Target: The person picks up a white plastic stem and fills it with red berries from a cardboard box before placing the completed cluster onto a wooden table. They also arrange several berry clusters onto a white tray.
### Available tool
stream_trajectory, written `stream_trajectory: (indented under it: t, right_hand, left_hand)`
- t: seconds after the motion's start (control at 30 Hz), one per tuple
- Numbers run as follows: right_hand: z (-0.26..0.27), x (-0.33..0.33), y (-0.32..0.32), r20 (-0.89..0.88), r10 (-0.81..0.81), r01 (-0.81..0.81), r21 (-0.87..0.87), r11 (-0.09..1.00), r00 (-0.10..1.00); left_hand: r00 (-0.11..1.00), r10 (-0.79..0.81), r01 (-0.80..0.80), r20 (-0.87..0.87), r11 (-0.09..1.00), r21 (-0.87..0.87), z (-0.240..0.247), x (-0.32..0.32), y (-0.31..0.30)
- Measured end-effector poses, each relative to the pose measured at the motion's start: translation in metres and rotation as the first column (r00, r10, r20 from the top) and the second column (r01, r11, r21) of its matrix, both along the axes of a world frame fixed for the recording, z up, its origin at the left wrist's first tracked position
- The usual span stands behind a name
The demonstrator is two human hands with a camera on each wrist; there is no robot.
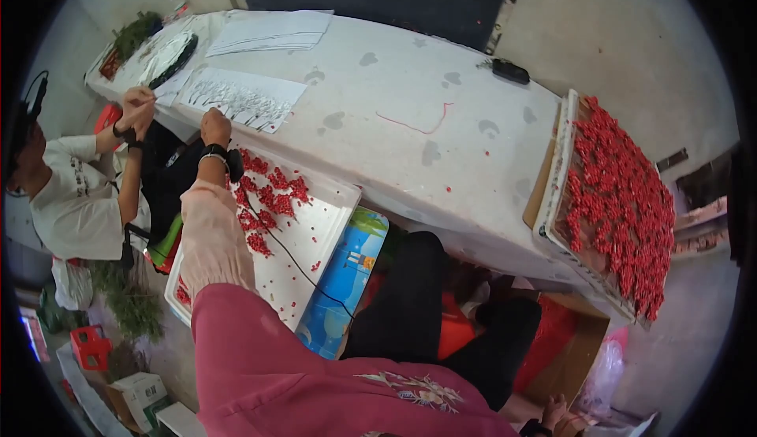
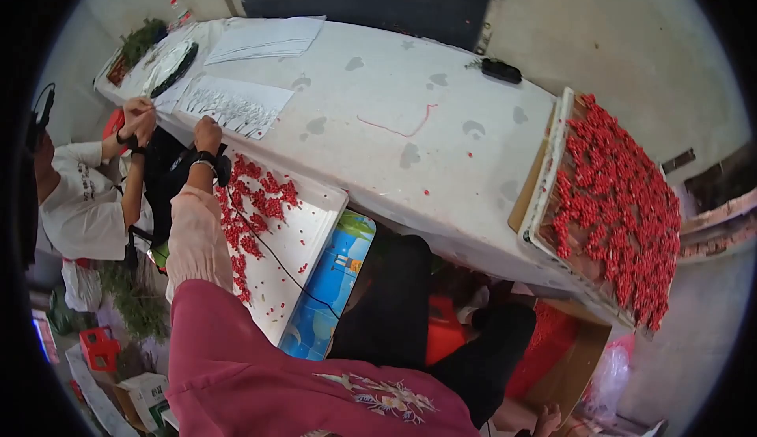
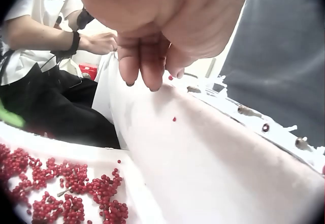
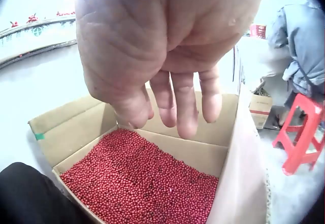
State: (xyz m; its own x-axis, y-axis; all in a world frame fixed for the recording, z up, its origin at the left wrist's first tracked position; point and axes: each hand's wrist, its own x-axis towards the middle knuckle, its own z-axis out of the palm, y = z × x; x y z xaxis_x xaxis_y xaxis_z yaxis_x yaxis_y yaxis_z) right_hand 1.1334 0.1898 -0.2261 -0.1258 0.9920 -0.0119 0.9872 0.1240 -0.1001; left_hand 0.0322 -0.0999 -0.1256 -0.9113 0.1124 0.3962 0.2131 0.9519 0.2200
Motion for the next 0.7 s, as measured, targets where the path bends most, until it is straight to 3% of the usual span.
stream_trajectory:
  t: [0.07,0.1,0.13,0.17,0.2,0.23,0.27,0.3,0.33,0.37,0.43,0.47,0.53,0.6,0.67,0.7]
  right_hand:
    - [0.017,-0.038,-0.011,0.043,-0.096,0.099,-0.087,0.991,0.994]
    - [0.015,-0.049,-0.014,-0.005,-0.026,0.026,-0.006,1.000,1.000]
    - [0.021,-0.057,-0.013,-0.005,-0.090,0.088,-0.174,0.981,0.996]
    - [0.022,-0.067,-0.018,0.052,-0.079,0.086,-0.139,0.987,0.995]
    - [0.010,-0.058,-0.018,0.043,-0.084,0.089,-0.132,0.987,0.996]
    - [0.019,-0.073,-0.022,-0.031,-0.049,0.050,0.009,0.999,0.998]
    - [0.024,-0.079,-0.018,-0.004,-0.097,0.096,-0.075,0.993,0.995]
    - [0.042,-0.100,-0.017,-0.129,-0.116,0.112,-0.042,0.993,0.985]
    - [0.036,-0.095,-0.015,-0.178,-0.063,0.063,-0.011,0.998,0.982]
    - [0.021,-0.086,-0.013,-0.166,-0.061,0.061,-0.005,0.998,0.984]
    - [0.007,-0.084,-0.008,-0.257,-0.100,0.093,-0.036,0.995,0.961]
    - [0.001,-0.088,-0.007,-0.279,-0.115,0.110,-0.034,0.993,0.953]
    - [-0.013,-0.092,-0.002,-0.346,-0.188,0.169,-0.087,0.982,0.919]
    - [-0.039,-0.091,0.002,-0.428,-0.213,0.182,-0.114,0.977,0.878]
    - [-0.063,-0.095,0.005,-0.501,-0.281,0.239,-0.147,0.960,0.818]
    - [-0.079,-0.097,0.007,-0.525,-0.310,0.266,-0.160,0.951,0.792]
  left_hand:
    - [0.972,-0.212,0.195,-0.099,0.968,-0.158,-0.015,-0.028,-0.020]
    - [0.776,-0.459,0.565,-0.433,0.811,0.152,-0.038,-0.055,-0.039]
    - [0.916,-0.393,0.401,-0.080,0.908,0.126,-0.053,-0.083,-0.058]
    - [0.804,-0.584,0.302,0.110,0.561,0.771,-0.029,-0.056,-0.058]
    - [0.745,-0.666,0.298,0.039,0.385,0.874,-0.019,-0.052,-0.058]
    - [0.753,-0.658,0.327,0.007,0.384,0.863,0.014,-0.015,-0.043]
    - [0.781,-0.623,0.345,-0.043,0.374,0.861,0.032,0.002,-0.031]
    - [0.741,-0.671,0.295,0.007,0.335,0.895,0.071,0.050,-0.013]
    - [0.618,-0.779,0.470,-0.105,0.259,0.844,0.084,0.063,-0.006]
    - [0.601,-0.793,0.580,-0.096,0.351,0.735,0.097,0.080,-0.001]
    - [0.368,-0.921,0.478,-0.132,0.066,0.876,0.145,0.147,0.036]
    - [0.322,-0.937,0.495,-0.131,0.049,0.867,0.158,0.184,0.058]
    - [0.431,-0.899,0.229,0.076,0.190,0.955,0.183,0.268,0.113]
    - [0.101,-0.995,0.019,0.025,0.027,0.999,0.175,0.340,0.152]
    - [-0.267,-0.959,0.240,-0.097,-0.164,0.957,0.159,0.451,0.199]
    - [-0.165,-0.986,-0.012,0.038,0.041,0.999,0.153,0.513,0.217]
